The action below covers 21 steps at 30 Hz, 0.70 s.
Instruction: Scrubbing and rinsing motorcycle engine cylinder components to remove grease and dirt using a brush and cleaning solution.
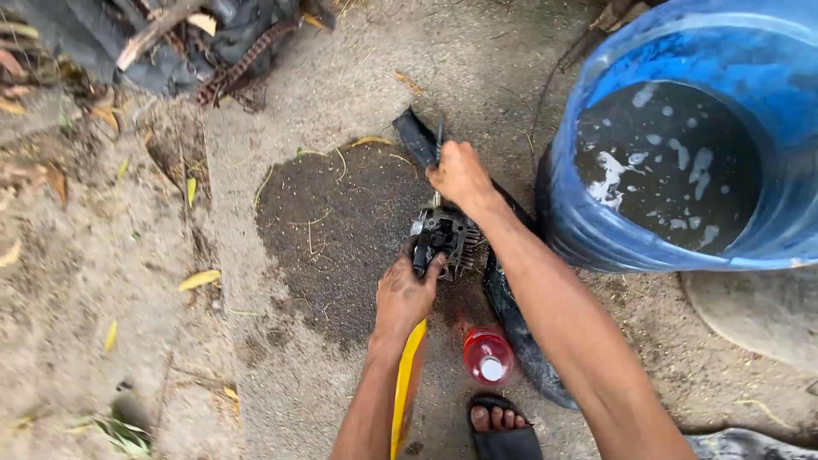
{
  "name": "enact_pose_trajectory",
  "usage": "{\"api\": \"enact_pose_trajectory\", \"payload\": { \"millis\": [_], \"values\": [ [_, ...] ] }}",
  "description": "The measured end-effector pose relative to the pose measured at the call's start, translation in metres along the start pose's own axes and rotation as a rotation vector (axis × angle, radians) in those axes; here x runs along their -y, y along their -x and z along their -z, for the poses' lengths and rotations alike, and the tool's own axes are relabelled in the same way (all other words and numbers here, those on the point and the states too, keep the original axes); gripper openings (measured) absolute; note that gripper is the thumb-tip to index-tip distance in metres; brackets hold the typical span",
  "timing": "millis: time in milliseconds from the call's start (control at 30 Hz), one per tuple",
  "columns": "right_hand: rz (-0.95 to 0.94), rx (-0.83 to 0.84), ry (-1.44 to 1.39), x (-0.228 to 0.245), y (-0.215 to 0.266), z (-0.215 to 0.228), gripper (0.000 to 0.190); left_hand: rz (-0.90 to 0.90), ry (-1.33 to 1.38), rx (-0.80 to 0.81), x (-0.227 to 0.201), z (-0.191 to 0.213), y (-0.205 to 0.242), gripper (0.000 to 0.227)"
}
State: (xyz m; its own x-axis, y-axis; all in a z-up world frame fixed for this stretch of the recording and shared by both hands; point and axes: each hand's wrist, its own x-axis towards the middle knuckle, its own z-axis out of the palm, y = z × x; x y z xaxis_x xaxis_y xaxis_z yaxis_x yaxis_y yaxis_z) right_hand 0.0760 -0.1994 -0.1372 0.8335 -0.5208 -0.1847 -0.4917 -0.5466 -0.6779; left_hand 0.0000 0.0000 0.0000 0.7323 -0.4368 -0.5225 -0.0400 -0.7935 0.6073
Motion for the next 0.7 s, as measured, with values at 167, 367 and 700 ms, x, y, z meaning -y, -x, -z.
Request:
{"api": "enact_pose_trajectory", "payload": {
  "millis": [167,367,700],
  "values": [
    [0.063,0.014,-0.027,0.016,0.005,0.004,0.024,-0.026,-0.012,-0.031,0.002,0.002,0.014,0.065],
    [0.084,0.056,0.011,0.036,0.032,0.020,0.036,0.006,0.013,-0.009,0.005,0.008,0.022,0.065],
    [0.133,0.008,-0.004,-0.012,-0.009,-0.018,0.050,-0.061,-0.003,-0.063,-0.009,0.002,0.034,0.070]
  ]
}}
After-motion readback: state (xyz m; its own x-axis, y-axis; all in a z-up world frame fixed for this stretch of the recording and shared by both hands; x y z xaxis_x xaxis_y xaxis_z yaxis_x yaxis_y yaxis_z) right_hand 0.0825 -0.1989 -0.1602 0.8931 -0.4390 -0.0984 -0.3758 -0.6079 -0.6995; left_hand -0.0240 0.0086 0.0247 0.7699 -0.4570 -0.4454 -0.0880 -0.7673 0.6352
